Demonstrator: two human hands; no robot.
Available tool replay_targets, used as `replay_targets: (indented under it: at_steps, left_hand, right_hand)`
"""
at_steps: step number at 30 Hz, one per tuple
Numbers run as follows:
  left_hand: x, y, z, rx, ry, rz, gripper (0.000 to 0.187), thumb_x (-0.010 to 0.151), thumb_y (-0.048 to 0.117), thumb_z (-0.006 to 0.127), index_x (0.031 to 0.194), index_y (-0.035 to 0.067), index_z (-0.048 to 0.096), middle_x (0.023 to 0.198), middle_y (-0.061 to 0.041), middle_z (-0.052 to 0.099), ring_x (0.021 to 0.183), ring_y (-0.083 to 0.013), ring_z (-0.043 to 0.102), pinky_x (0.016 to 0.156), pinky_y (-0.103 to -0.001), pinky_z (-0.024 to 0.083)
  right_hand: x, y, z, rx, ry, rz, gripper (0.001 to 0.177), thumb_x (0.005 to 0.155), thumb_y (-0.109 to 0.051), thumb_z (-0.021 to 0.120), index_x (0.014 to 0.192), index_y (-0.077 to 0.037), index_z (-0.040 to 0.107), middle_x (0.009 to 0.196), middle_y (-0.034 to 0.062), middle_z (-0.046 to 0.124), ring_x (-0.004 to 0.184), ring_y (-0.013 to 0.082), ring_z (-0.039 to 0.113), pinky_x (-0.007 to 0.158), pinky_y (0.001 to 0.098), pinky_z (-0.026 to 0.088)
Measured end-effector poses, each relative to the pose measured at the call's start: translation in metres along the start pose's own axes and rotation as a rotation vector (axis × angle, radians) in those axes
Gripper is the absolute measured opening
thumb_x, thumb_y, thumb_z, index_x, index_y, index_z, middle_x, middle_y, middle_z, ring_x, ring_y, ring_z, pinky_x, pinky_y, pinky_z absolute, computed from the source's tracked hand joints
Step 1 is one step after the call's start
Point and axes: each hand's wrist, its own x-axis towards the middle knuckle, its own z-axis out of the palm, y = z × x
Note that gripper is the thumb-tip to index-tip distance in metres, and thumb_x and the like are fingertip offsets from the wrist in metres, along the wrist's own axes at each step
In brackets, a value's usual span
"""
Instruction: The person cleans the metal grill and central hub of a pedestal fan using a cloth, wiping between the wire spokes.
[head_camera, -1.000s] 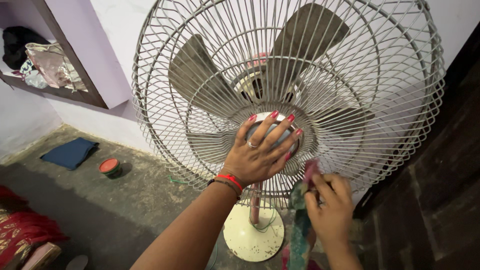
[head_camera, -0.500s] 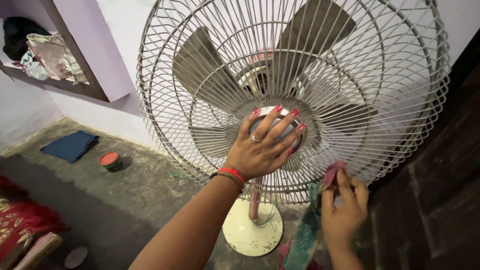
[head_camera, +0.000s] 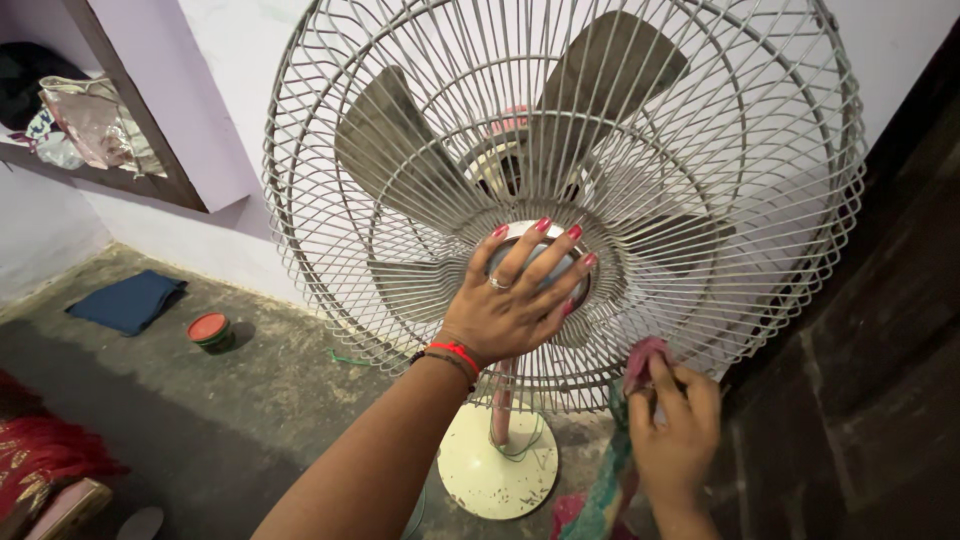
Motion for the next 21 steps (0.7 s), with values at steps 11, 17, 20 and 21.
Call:
replay_targets:
  at_steps: [11, 17, 20, 21]
  left_hand:
    - [-0.002, 0.000, 0.002, -0.029, -0.018, -0.012, 0.055, 0.101, 0.038, 0.066, 0.154, 0.029, 0.052, 0.162, 0.001, 0.040, 0.153, -0.0211, 0.031, 0.130, -0.051, 0.018]
    - [0.000, 0.000, -0.001, 0.000, -0.008, -0.003, 0.056, 0.102, 0.039, 0.066, 0.155, 0.027, 0.052, 0.162, -0.001, 0.042, 0.153, -0.0222, 0.032, 0.128, -0.052, 0.018]
    - [0.002, 0.001, -0.002, 0.014, 0.005, -0.005, 0.055, 0.102, 0.039, 0.066, 0.155, 0.028, 0.053, 0.162, 0.000, 0.042, 0.153, -0.0214, 0.032, 0.129, -0.051, 0.018]
    - [0.002, 0.000, -0.002, 0.014, 0.006, -0.005, 0.055, 0.102, 0.039, 0.066, 0.155, 0.028, 0.053, 0.162, 0.000, 0.042, 0.153, -0.0214, 0.032, 0.129, -0.051, 0.018]
  right_hand:
    - [0.035, -0.028, -0.025, -0.235, -0.119, 0.005, 0.036, 0.077, -0.007, 0.076, 0.112, -0.011, 0.078, 0.104, 0.0105, 0.062, 0.101, 0.0323, 0.061, 0.089, 0.0436, 0.051]
    - [0.029, -0.013, -0.024, -0.197, -0.033, 0.060, 0.022, 0.081, -0.007, 0.076, 0.103, -0.007, 0.077, 0.105, 0.0101, 0.063, 0.103, 0.0318, 0.062, 0.092, 0.0436, 0.052]
    - [0.024, 0.002, -0.021, -0.119, 0.042, 0.128, 0.017, 0.086, -0.005, 0.074, 0.102, -0.006, 0.076, 0.108, 0.0105, 0.064, 0.102, 0.0294, 0.065, 0.090, 0.0394, 0.053]
    - [0.023, 0.005, -0.021, -0.068, 0.063, 0.190, 0.017, 0.089, -0.004, 0.072, 0.105, -0.005, 0.076, 0.109, 0.0112, 0.064, 0.100, 0.0274, 0.067, 0.087, 0.0359, 0.054]
